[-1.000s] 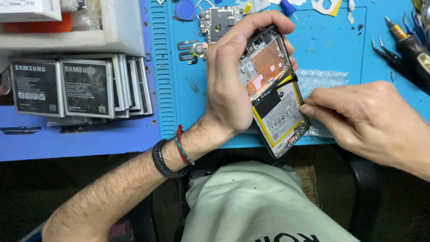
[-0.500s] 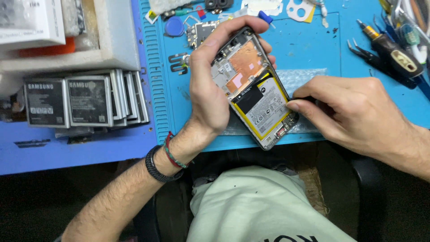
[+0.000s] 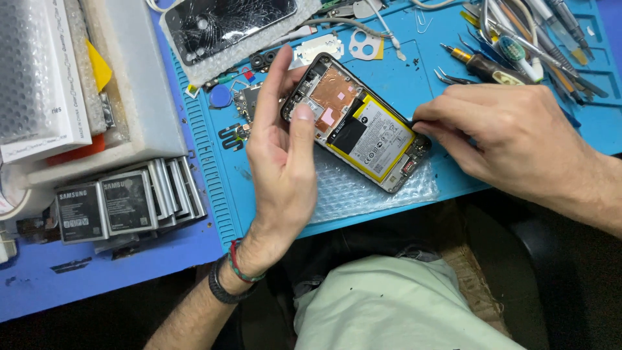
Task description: The person uses a metal prying tool to lift and remove the battery from a disassembled smartphone. After removing the battery, the person wipes it with a cloth.
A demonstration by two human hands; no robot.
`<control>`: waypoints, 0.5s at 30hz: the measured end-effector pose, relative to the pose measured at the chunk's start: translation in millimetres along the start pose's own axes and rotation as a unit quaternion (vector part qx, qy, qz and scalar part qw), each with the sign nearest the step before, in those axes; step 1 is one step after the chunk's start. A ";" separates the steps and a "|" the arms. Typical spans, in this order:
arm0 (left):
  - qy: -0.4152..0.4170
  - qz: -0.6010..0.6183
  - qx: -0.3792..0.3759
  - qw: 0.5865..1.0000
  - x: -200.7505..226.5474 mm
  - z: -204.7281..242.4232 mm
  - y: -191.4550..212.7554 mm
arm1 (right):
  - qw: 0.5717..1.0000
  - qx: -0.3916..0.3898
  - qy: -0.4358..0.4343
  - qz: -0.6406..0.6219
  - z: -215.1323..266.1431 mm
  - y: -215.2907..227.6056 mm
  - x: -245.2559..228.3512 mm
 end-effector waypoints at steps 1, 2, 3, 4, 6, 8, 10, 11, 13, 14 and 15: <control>-0.001 0.000 -0.002 1.000 5.0 1.2 -2.0 | 1.000 0.002 -0.002 0.000 1.4 -0.9 0.5; -0.051 -0.070 -0.015 0.996 11.9 2.3 -3.9 | 1.000 0.007 -0.004 0.017 2.5 -1.8 0.8; -0.099 -0.140 -0.028 0.985 18.9 3.8 -5.3 | 0.999 0.011 -0.006 0.033 3.2 -3.1 0.7; -0.101 -0.141 -0.030 0.984 19.9 4.2 -6.4 | 0.999 0.013 -0.007 0.033 5.3 -5.2 1.2; -0.166 -0.238 -0.035 0.956 23.8 6.1 -9.7 | 1.000 0.028 -0.005 0.006 8.6 -8.2 3.0; -0.203 -0.252 -0.061 0.944 24.0 11.5 -6.9 | 1.000 0.030 -0.001 0.009 11.2 -11.7 5.2; -0.238 -0.265 -0.088 0.930 26.4 10.9 -4.1 | 0.999 0.030 0.000 0.012 14.6 -12.8 7.0; -0.260 -0.297 -0.153 0.906 29.1 8.6 -3.3 | 1.000 0.025 -0.004 -0.016 15.1 -12.6 7.2; -0.277 -0.329 -0.216 0.877 31.9 4.8 1.6 | 0.999 0.018 -0.006 -0.045 16.4 -12.5 8.3; -0.279 -0.369 -0.259 0.848 31.5 3.6 3.4 | 1.000 0.001 -0.002 -0.027 17.4 -13.0 9.5; -0.283 -0.404 -0.301 0.816 30.4 2.3 3.6 | 1.000 -0.017 0.000 -0.006 19.7 -12.3 11.8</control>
Point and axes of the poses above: each hand's wrist, its own z-axis away from the middle knuckle, its own y-axis out of the back of the hand, x = y × z, the point moved 2 cm from there along -z, towards the middle knuckle, and after that the axes turned 7 degrees about -y, right-handed, at the moved point
